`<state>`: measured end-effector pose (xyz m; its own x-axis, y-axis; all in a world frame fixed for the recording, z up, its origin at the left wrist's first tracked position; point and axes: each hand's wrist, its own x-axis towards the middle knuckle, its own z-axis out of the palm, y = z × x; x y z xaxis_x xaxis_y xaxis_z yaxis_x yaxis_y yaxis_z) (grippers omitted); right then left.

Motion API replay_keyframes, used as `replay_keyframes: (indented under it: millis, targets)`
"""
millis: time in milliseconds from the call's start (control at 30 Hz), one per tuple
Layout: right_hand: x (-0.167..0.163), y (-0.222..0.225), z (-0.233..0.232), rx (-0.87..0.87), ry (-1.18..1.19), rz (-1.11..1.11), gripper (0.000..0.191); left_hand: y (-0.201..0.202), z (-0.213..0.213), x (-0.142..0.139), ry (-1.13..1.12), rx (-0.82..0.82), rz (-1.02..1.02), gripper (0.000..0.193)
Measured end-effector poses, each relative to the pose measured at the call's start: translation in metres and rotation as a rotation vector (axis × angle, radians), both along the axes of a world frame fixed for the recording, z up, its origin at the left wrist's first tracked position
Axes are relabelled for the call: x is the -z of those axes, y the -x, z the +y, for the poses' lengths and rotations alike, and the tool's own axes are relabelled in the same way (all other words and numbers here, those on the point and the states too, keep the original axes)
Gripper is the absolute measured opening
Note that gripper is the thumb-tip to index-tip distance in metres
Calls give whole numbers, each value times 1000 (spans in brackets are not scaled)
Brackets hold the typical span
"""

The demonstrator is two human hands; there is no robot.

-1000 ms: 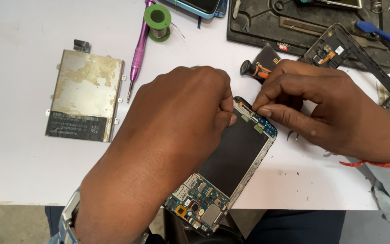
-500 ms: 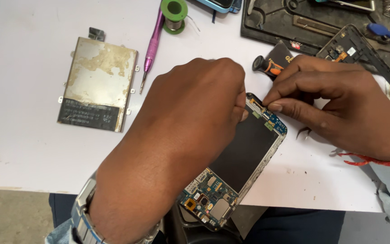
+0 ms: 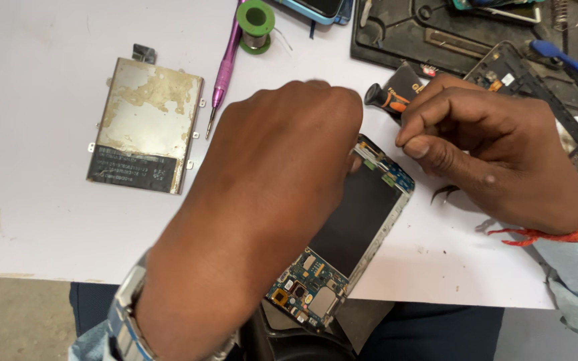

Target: The person uses a screwdriver and tweezers to remove and reseat small components and connectors on a disassembled smartphone. They work on the top edge of the device, handling ribbon cables and small metal pieces, then use a precision tool to adjust internal parts.

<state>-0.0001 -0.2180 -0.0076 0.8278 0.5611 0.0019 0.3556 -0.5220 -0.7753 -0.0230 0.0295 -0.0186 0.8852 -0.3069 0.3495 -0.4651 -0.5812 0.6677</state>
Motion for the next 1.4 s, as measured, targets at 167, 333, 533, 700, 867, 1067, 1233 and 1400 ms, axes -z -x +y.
replay_keyframes:
  millis: [167,333,533,700,867,1067,1233,1400]
  targets:
    - [-1,7,4,72,-191,-77,16,3,-19,-15,193,-6,84,7]
    - [-4,12,5,76,-98,-529,18,6,-29,-26,408,43,411,18]
    - [-7,16,2,132,-73,-709,15,6,-34,-40,567,120,510,19]
    - [-11,17,-2,136,-179,-643,12,10,-35,-53,538,102,496,22]
    - [-18,16,-5,90,-250,-599,13,15,-35,-64,446,50,608,25]
    - [-24,18,-4,46,-216,-772,21,24,-36,-68,486,106,585,29]
    - [-28,17,-7,41,-90,-962,21,23,-40,-64,618,166,610,30]
    - [-25,21,-2,114,-392,-480,9,19,-44,-58,726,116,574,25]
